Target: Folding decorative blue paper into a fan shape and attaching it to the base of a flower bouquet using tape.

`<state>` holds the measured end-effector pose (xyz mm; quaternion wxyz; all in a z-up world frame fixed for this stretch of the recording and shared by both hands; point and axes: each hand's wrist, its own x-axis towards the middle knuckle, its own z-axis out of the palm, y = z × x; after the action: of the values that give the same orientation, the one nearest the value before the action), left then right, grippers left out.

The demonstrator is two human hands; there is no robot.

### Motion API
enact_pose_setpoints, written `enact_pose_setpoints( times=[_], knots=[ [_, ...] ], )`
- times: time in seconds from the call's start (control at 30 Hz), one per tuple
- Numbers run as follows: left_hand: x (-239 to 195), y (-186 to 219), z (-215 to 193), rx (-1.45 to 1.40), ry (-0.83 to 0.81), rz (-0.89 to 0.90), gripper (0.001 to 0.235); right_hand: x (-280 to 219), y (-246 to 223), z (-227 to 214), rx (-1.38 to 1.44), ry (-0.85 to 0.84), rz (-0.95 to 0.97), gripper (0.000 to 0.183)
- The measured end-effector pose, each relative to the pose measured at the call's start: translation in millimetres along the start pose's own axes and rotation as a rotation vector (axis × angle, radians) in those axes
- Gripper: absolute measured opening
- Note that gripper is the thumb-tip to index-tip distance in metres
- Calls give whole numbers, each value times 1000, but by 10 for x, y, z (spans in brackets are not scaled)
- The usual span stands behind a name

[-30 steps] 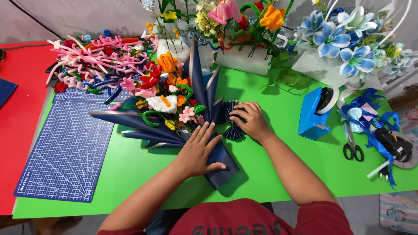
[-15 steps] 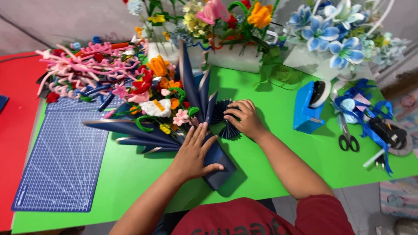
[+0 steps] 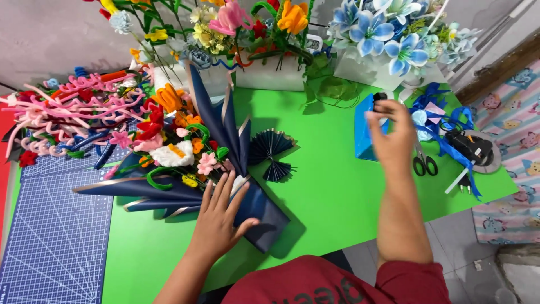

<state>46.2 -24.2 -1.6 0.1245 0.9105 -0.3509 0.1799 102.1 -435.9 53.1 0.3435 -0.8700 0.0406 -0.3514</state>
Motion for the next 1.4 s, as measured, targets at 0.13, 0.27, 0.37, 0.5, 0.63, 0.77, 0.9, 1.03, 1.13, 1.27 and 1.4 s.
enact_pose_setpoints(
  times=[0.13, 0.27, 0.37, 0.5, 0.63, 0.77, 0.9, 1.03, 1.13, 1.27, 1.4],
  knots=[
    [-260, -4, -39, -122, 61, -10, 63, -215, 601, -384, -25, -1, 204, 35],
    [-510, -65, 126, -130, 185, -27, 40, -396, 751, -443, -65, -126, 508, 47],
    [-554, -77, 177, -118, 242, -32, 29, -561, 963, -296, -69, -36, 392, 47],
    [-522, -75, 147, -143, 314, -26, 22, -630, 731, -59, -122, 212, -66, 21],
    [-506, -84, 133, -141, 348, -10, 16, -536, 211, 280, -54, -18, -283, 14],
    [-503, -92, 83, -167, 382, -13, 15, -532, 77, 804, -60, -324, -443, 26],
    [-482, -107, 39, -195, 416, -4, 16, -556, 98, 1215, 29, -478, -438, 42],
    [-469, -115, 42, -213, 408, -11, 12, -648, 180, 1391, 197, -566, -261, 49],
    [-459, -111, 50, -231, 374, -2, 11, -665, 222, 1405, 217, -633, -206, 54],
    [-426, -94, 70, -245, 374, 10, 11, -621, 191, 1344, 213, -714, -112, 61],
    [-414, -102, 96, -241, 381, 8, 9, -543, 107, 1218, 200, -820, -81, 63]
  ],
)
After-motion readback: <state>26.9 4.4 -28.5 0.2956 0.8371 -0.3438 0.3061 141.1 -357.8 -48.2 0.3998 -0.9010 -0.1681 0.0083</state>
